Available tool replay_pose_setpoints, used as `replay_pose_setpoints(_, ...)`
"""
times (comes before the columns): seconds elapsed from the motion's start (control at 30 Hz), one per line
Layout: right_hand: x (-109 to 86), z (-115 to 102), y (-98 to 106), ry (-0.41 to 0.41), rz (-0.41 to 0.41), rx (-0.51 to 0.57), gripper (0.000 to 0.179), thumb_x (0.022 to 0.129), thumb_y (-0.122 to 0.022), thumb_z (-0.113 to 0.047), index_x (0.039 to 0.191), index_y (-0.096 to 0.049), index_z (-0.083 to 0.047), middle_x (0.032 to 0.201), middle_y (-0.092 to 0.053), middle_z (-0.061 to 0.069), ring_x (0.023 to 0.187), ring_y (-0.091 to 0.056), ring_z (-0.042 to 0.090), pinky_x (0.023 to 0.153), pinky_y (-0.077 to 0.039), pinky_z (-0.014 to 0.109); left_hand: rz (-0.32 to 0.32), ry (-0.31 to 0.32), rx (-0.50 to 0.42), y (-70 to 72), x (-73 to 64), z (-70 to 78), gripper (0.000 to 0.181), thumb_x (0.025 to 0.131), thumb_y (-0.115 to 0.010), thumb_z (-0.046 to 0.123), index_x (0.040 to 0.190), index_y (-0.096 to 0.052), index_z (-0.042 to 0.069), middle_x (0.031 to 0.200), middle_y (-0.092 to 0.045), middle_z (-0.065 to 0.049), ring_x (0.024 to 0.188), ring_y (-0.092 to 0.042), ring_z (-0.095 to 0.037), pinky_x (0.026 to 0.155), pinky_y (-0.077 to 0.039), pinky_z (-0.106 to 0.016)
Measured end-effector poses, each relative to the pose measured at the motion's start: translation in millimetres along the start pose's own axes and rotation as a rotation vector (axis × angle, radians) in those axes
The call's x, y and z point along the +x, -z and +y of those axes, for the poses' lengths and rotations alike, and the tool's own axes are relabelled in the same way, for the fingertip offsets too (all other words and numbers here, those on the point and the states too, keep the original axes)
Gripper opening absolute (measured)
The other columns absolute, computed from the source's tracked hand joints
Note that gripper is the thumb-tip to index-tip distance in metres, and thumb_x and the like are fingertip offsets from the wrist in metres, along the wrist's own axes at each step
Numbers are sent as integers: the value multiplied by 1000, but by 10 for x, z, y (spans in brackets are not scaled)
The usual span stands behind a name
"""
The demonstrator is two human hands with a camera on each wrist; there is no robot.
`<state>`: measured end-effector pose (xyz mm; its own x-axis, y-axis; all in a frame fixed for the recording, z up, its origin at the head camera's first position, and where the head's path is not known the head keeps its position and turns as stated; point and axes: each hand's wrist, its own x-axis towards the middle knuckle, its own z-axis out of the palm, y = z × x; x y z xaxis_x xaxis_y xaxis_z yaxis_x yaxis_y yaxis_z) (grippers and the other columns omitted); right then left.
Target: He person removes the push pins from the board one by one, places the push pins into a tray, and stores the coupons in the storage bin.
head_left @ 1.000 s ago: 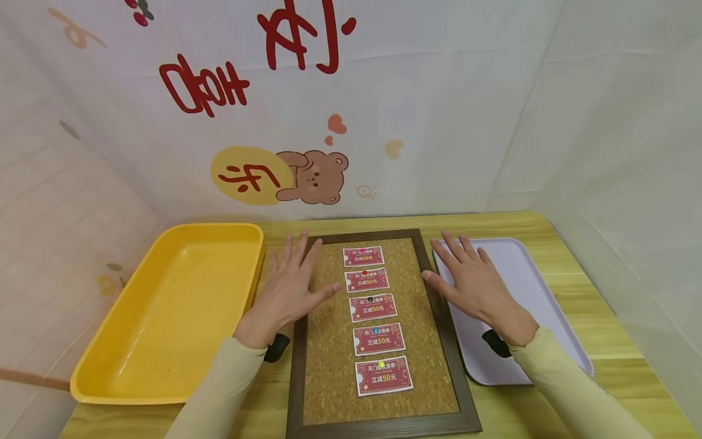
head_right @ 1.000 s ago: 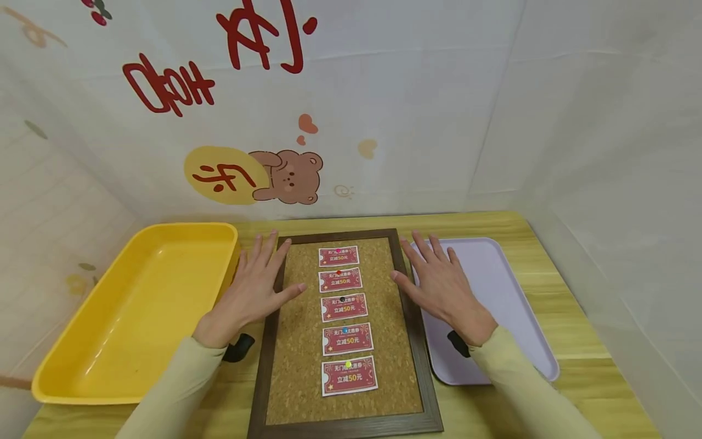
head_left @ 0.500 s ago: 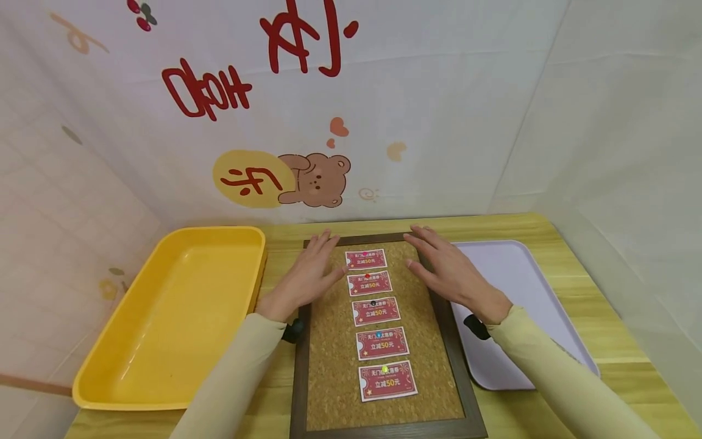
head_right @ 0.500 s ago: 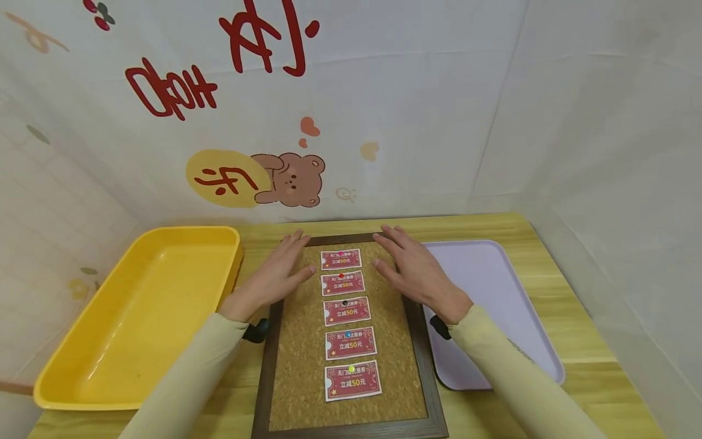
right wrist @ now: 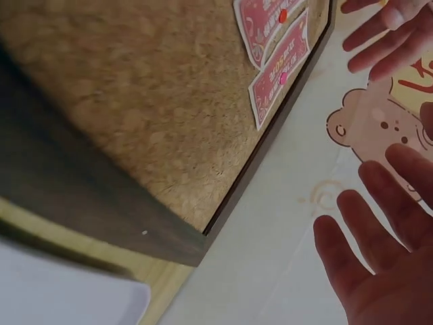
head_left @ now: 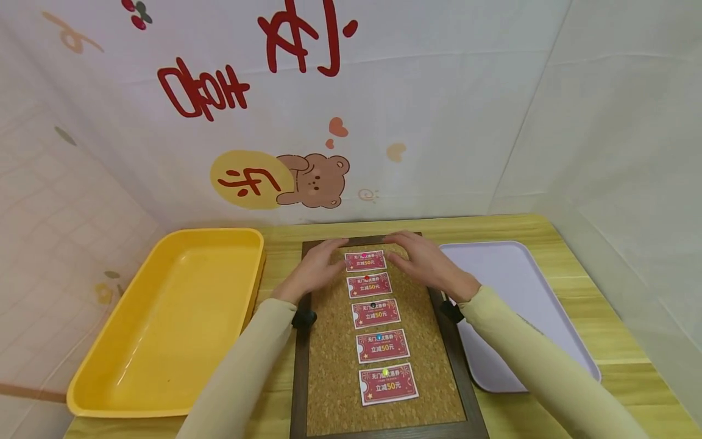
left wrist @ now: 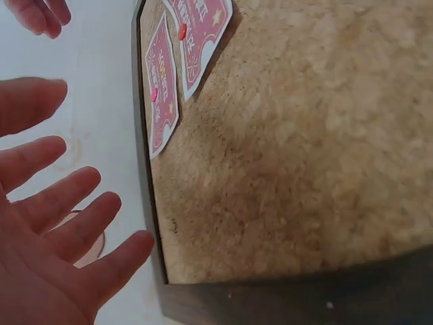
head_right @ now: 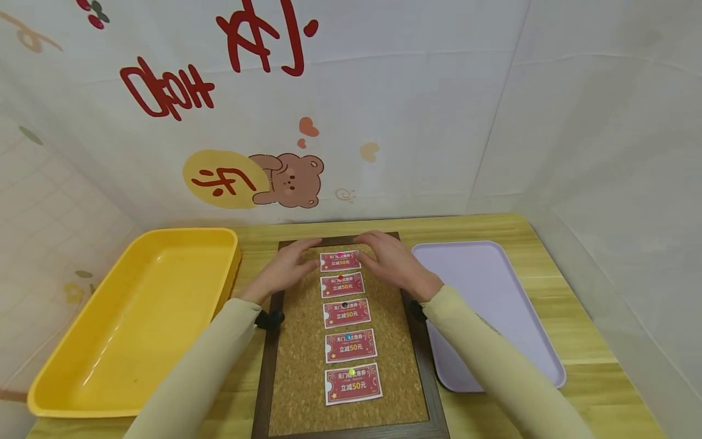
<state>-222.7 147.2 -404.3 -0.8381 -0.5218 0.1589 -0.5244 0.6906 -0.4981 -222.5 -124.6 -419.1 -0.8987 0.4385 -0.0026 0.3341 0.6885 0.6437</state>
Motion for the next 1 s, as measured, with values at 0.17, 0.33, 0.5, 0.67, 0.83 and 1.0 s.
replay_pose_setpoints(0.17,164,17,-30,-28,-36,33,38,106,-62,-28,137,-65,-5,138,-64,14,129,-59,32,107,-46,53,7,47,-45,-32,76,-57,53,104,-60,13,155,-46,4,156,-47,-19,142,-46,-37,112,-41,-54)
replay_pose_setpoints(0.33,309,44,-74,-51,-86,100,34,106,-62,-25,134,-67,-7,133,-67,10,125,-62,28,103,-49,50,2,82,-33,-68,161,-114,51,104,-59,10,153,-48,3,154,-50,-17,141,-48,-35,112,-41,-52)
replay_pose_setpoints(0.5,440,85,-114,-62,-122,130,29,105,-62,-21,129,-70,-7,125,-70,8,115,-66,24,97,-53,45,1,110,-23,-83,235,-159,47,103,-58,7,150,-52,3,150,-54,-18,139,-50,-35,113,-41,-51)
replay_pose_setpoints(0.67,544,158,-173,-49,-159,148,26,105,-61,-13,128,-70,-4,121,-71,11,109,-68,24,93,-55,45,-7,140,-38,-108,290,-190,44,103,-59,7,146,-56,1,143,-58,-19,131,-55,-34,109,-45,-50)
replay_pose_setpoints(0.83,634,213,-239,-65,-193,154,25,105,-61,-12,126,-72,-4,117,-72,9,108,-67,24,93,-54,45,11,127,4,-147,330,-203,38,101,-61,5,139,-62,-2,135,-60,-21,123,-56,-34,105,-46,-49)
replay_pose_setpoints(1.0,730,268,-328,-68,-225,156,21,104,-61,-10,120,-74,-7,113,-73,7,107,-67,23,94,-54,45,35,120,52,-188,363,-202,34,100,-64,5,133,-66,-3,130,-60,-20,121,-55,-34,106,-45,-48)
